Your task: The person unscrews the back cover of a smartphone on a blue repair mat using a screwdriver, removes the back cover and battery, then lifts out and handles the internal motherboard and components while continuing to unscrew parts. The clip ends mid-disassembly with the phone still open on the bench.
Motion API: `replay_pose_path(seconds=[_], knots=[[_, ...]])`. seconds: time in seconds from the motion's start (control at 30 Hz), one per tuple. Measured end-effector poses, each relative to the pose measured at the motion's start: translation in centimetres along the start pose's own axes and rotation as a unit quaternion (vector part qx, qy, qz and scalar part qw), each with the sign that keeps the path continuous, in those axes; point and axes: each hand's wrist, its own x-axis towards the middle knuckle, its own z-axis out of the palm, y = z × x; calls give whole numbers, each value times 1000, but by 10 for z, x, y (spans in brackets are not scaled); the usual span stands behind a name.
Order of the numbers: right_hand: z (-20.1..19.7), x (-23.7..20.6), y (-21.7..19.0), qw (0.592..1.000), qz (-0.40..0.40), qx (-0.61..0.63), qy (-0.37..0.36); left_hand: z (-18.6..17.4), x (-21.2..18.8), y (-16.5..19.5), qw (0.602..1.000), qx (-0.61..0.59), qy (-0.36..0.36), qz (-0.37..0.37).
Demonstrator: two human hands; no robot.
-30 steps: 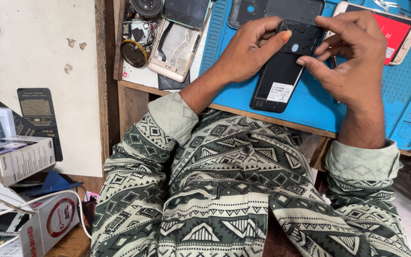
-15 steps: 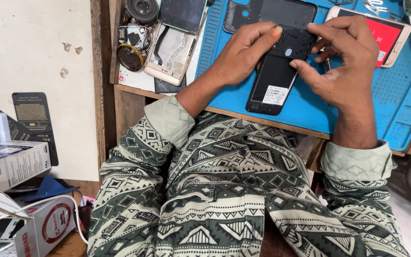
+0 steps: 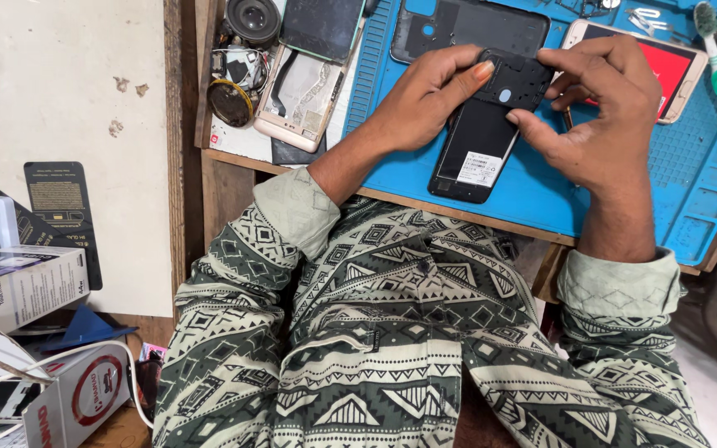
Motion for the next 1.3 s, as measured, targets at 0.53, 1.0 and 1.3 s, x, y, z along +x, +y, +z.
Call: replay_pose_path(seconds=[0.53, 1.0, 1.3], knots=[[-2, 1, -1, 1000, 11, 25, -6, -2, 2, -5, 999, 30, -6, 14], [8, -7, 16, 943, 201, 262, 31, 0, 0, 4, 1000, 21, -5, -5], [9, -13, 30, 926, 184, 328, 39, 2, -1, 3, 1000, 16, -10, 7]])
